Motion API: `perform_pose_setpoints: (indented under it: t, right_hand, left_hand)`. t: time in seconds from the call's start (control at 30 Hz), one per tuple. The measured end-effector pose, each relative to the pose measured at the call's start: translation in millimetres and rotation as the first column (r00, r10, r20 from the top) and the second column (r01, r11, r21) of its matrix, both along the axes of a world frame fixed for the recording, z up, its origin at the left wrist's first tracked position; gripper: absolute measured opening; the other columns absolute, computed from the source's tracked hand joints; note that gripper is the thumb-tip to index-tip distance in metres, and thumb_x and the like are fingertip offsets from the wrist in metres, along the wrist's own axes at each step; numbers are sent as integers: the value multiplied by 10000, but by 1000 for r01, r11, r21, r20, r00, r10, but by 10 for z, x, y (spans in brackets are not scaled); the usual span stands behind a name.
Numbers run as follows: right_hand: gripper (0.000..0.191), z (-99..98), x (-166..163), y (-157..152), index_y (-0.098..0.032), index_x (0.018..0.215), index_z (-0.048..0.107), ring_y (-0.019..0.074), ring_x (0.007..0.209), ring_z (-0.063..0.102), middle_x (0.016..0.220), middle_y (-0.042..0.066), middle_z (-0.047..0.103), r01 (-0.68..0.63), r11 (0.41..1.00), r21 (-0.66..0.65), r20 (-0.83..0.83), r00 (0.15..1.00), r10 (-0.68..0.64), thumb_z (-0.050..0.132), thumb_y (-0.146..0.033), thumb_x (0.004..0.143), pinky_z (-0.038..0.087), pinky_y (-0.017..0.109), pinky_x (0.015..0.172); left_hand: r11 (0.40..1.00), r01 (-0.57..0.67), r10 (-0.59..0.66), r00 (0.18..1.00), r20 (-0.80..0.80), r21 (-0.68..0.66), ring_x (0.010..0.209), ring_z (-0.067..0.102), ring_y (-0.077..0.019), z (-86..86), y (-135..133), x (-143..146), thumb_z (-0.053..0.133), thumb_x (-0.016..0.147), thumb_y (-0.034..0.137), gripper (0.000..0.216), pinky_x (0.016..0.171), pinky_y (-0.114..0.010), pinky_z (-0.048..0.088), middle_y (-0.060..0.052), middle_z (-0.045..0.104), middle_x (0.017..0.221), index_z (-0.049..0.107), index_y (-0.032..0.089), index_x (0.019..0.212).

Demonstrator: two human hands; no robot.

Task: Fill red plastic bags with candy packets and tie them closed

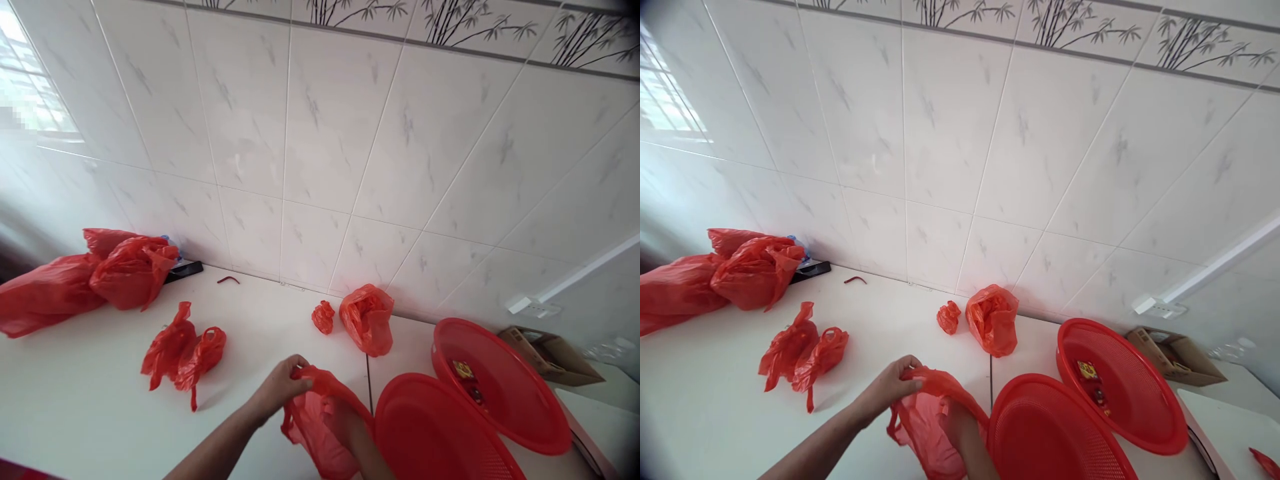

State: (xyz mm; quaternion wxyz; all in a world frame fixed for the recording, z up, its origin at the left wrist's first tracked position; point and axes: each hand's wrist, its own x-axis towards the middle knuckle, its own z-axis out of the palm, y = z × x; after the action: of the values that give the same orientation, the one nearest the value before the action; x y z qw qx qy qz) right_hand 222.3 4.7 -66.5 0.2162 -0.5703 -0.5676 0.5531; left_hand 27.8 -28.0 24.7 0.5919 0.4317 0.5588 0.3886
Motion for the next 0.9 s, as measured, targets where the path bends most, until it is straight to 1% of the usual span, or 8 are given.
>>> perform_pose_setpoints:
  t: [0.1, 0.27, 0.37, 0.47, 0.53, 0.63, 0.8, 0.9]
  right_hand:
    - [153, -27, 130, 65, -257, 735, 668, 211, 786, 625, 771, -10, 686, -71, 997, -11, 79, 994, 72, 717, -234, 592, 452, 321, 727]
    - [278, 24, 238, 122, -253, 974, 677, 163, 762, 638, 872, 4, 707, -214, 971, -110, -66, 976, 208, 634, -392, 738, 439, 273, 679]
    - [515, 46, 283, 168, -202, 1055, 628, 151, 742, 670, 964, 63, 701, -77, 962, -264, -195, 981, 25, 564, -624, 767, 460, 256, 636]
    - [631, 43, 340, 218, -167, 1003, 619, 146, 609, 656, 893, 85, 703, 81, 946, -315, -124, 984, -126, 481, -732, 756, 453, 258, 565]
    - [574, 46, 372, 235, -170, 971, 643, 166, 637, 662, 906, 93, 713, 77, 966, -246, -59, 994, -94, 494, -687, 772, 460, 276, 586]
    - [353, 66, 380, 221, -221, 983, 695, 214, 886, 667, 1019, 73, 723, 13, 1000, -9, 76, 997, -13, 656, -448, 715, 466, 294, 723]
    - [763, 49, 257, 144, -374, 1325, 531, 207, 757, 655, 977, 12, 729, -97, 993, 63, 237, 968, 79, 668, -161, 606, 422, 298, 659]
    - [724, -68, 116, 75, -363, 1248, 601, 234, 871, 654, 1012, 10, 721, -87, 994, 69, 156, 985, 75, 686, -137, 565, 426, 301, 713]
  left_hand:
    - [987, -145, 157, 961, -229, 69, 585, 483, -114, -117, 109, -236, 555, 640, 153, 410, 532, -219, 351, 74, 485, 659, 513, 210, 1044]
    - [978, -207, 208, 974, -84, 27, 629, 531, -117, -214, 111, -363, 542, 636, 142, 505, 590, -229, 413, 64, 534, 731, 457, 229, 1125]
    - [975, -195, 203, 977, 71, -106, 608, 541, -117, -289, 104, -347, 587, 685, 243, 245, 580, -237, 422, 36, 568, 704, 513, 196, 915]
    - [947, -268, 284, 956, 77, -176, 602, 552, -127, -451, 116, -336, 550, 742, 386, 206, 581, -253, 443, 17, 565, 676, 472, 197, 764]
    - [921, -344, 353, 935, 18, -185, 611, 562, -136, -579, 120, -341, 499, 772, 439, 237, 589, -264, 455, 18, 560, 680, 449, 208, 758]
    - [886, -430, 417, 903, -103, -175, 603, 562, -152, -721, 111, -358, 450, 807, 489, 279, 577, -272, 445, 26, 541, 654, 454, 213, 769]
    - [892, -441, 391, 863, -321, -99, 764, 619, -217, -778, 79, -326, 559, 764, 518, 355, 632, -295, 449, -25, 635, 821, 532, 194, 909]
    - [926, -373, 321, 855, -408, -53, 753, 605, -197, -818, 65, -241, 594, 752, 398, 247, 624, -271, 425, -15, 641, 822, 547, 205, 898]
